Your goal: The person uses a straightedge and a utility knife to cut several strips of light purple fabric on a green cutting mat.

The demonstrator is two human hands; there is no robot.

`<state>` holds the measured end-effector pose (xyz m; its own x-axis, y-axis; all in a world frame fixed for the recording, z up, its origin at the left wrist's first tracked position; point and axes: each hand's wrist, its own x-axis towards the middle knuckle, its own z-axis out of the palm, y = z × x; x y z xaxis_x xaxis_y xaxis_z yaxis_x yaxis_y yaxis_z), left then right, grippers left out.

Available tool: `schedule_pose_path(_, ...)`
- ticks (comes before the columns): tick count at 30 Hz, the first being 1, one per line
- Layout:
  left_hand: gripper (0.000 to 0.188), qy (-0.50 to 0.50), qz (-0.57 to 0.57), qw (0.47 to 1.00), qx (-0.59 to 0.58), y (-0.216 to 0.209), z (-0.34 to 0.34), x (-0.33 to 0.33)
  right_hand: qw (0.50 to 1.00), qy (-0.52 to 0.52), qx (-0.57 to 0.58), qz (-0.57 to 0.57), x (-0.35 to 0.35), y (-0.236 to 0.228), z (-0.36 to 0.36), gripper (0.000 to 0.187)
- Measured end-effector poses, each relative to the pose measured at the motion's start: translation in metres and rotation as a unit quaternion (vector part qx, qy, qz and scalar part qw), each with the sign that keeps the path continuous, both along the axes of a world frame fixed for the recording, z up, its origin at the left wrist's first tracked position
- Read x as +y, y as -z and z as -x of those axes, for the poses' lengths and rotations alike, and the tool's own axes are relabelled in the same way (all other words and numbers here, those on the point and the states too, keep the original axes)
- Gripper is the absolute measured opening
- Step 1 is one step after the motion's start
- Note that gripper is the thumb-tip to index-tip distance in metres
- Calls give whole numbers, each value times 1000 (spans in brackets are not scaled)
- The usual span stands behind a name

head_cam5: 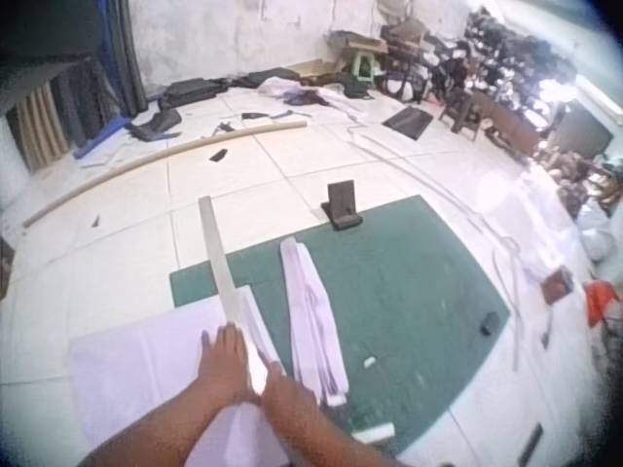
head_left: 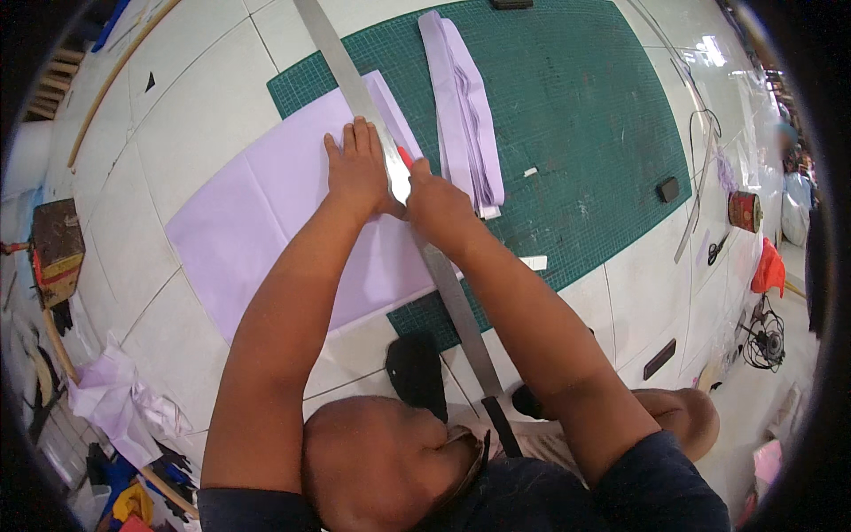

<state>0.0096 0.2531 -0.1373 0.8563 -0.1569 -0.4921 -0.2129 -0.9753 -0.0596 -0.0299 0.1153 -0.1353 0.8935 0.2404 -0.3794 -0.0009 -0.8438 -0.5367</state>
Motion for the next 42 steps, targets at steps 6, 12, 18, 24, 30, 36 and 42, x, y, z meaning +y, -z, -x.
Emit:
schedule_pose_path(6,150,-3,-15,1000,13,-8,-2,-2,983,39,165,73,-48,-25,97,23)
schedule_pose_path(12,149,-4,-1,1000,5,-2,4,7,965,39,237,104,-88,-44,192,21)
schedule_pose_path(18,151,6,-7,1000,10,-1,-2,1,964,-8,205,167,-112,-37,216,21)
schedule_pose_path(24,139,-11,38,999,16,-8,-9,17,987,22,131,87,-103,-86,180,23)
schedule_pose_path(30,125,-31,71,996,39,-6,-39,18,998,56,-25,2,-68,-32,63,23)
schedule_pose_path(36,135,-65,36,997,-17,-7,-42,28,999,36,-11,-4,17,-19,-41,27)
schedule_pose_path(42,145,-52,30,998,-23,14,-52,31,999,14,-30,9,49,12,-87,48)
